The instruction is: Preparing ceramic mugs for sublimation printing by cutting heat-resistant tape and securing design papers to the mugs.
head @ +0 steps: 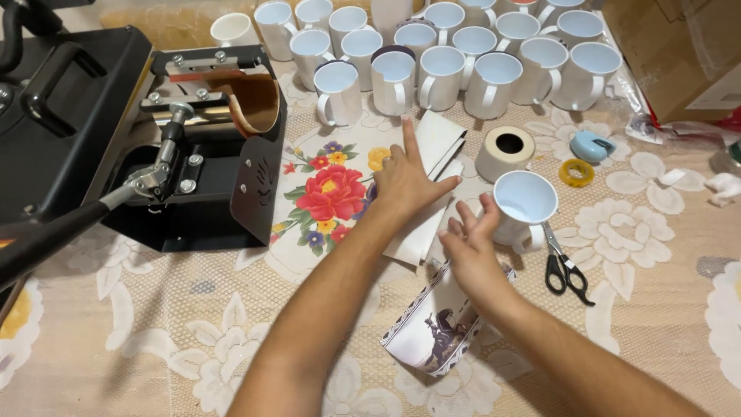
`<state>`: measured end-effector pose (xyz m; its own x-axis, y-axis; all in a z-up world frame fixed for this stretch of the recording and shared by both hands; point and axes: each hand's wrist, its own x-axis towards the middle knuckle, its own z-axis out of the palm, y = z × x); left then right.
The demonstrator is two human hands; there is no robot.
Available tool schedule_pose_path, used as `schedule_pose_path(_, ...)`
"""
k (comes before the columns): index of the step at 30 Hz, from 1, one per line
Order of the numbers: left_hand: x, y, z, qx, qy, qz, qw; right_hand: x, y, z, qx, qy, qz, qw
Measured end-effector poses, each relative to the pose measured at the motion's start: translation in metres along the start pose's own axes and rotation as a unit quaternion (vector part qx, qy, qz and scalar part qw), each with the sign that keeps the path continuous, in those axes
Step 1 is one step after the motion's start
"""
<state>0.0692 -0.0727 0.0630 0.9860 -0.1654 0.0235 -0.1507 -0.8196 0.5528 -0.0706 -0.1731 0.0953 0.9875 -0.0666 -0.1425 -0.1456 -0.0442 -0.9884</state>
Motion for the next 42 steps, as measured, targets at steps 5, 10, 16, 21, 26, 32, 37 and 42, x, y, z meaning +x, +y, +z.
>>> schedule_pose_path(5,0.042,0.006,0.026,0.096,-0.020,-0.009,0.995,-0.010,0.012,-0.006,-0.015,-0.024,-0.022,0.999)
schedule_pose_path(10,0.062,-0.021,0.034,0.040,-0.044,-0.038,0.998,0.002,0.025,-0.013,0.019,-0.050,0.052,0.997)
schedule_pose_path(16,0.083,-0.090,0.010,-0.129,-0.075,-0.053,0.987,0.027,0.019,-0.004,0.032,-0.021,0.118,0.992)
schedule_pose_path(21,0.061,-0.090,-0.027,-0.155,-0.065,-0.028,0.985,0.031,0.014,0.007,0.066,0.002,0.075,0.995)
schedule_pose_path(26,-0.007,-0.029,-0.073,-0.050,-0.033,0.018,0.998,0.052,0.030,0.014,0.087,0.048,0.025,0.995)
schedule_pose_path(32,-0.043,-0.001,-0.077,0.040,-0.037,0.006,0.999,0.073,0.047,0.029,-0.008,0.157,-0.080,0.984)
schedule_pose_path(37,-0.065,0.019,-0.086,0.112,0.036,0.029,0.993,0.091,0.055,0.027,-0.009,0.160,-0.070,0.985)
schedule_pose_path(42,-0.070,0.011,-0.067,0.008,-0.102,0.007,0.995,0.090,0.055,0.040,0.081,0.133,-0.131,0.979)
